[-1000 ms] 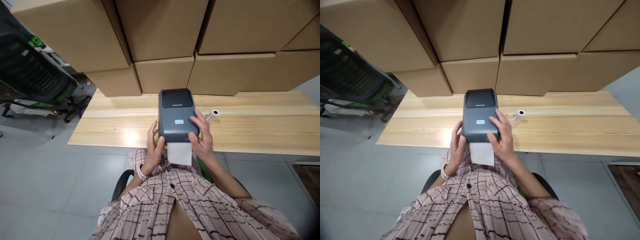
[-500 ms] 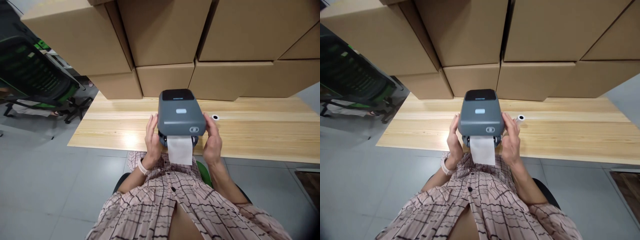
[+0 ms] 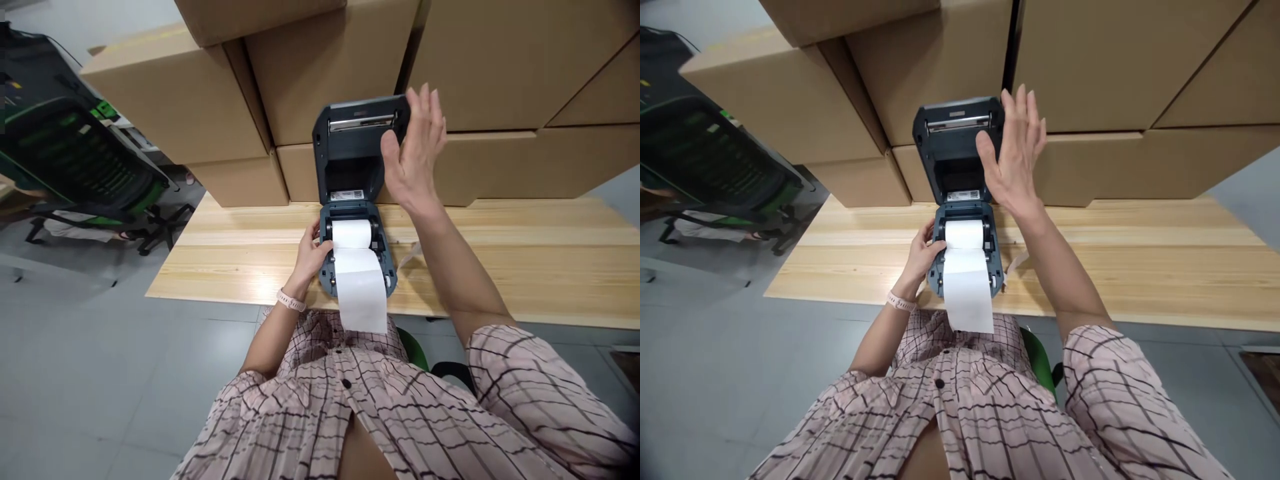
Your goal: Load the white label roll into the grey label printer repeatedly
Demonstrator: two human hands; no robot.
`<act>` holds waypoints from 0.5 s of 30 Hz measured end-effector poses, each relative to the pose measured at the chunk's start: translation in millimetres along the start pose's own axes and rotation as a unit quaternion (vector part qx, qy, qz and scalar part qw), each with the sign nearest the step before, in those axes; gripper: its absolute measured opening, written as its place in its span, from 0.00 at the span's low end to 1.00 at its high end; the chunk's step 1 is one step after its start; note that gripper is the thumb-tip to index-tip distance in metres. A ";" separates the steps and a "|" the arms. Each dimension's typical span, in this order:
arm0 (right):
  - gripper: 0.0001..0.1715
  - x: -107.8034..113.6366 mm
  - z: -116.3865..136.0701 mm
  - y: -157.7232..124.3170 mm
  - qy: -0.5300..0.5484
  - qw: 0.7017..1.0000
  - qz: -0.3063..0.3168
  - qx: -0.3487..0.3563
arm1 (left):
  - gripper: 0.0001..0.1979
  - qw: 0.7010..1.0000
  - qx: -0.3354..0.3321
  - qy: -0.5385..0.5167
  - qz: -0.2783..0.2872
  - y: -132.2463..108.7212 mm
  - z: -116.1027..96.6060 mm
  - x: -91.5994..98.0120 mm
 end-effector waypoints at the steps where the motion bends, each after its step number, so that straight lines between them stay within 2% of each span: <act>1: 0.44 -2.5 -0.8 7.6 0.001 1.000 -0.007 -0.009 | 0.37 1.000 0.002 0.003 -0.002 -0.3 -1.2 0.1; 6: 0.41 -5.2 -1.4 28.2 0.017 1.000 -0.010 -0.006 | 0.38 1.000 0.000 0.013 -0.007 -1.3 -5.3 -1.5; 8: 0.41 2.1 5.2 19.6 0.014 0.999 -0.029 0.017 | 0.38 1.000 0.003 0.014 -0.011 -2.0 -5.4 -2.4; 11: 0.39 12.8 19.6 -12.5 0.013 0.997 -0.044 0.067 | 0.38 0.999 0.018 0.035 -0.023 -3.3 -6.6 -2.5; 12: 0.36 13.4 23.2 -25.0 0.023 0.996 -0.015 0.087 | 0.39 0.998 0.021 0.051 -0.025 -3.6 -7.8 -2.1; 13: 0.33 11.8 25.4 -36.6 0.040 0.993 0.041 0.107 | 0.39 0.997 0.022 0.075 -0.025 -3.8 -9.7 -1.5; 15: 0.32 3.1 24.9 -53.3 0.070 0.967 0.204 0.138 | 0.38 0.989 0.012 0.144 -0.022 -3.8 -15.4 0.2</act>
Point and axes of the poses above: each hand's wrist, its own y-axis towards the middle knuckle, its own x-axis out of the back of the hand, z = x × y, the point moved 1 cm from there along y, towards the middle knuckle, and after that the axes turned 5 degrees about -z, right-handed, at the moved point
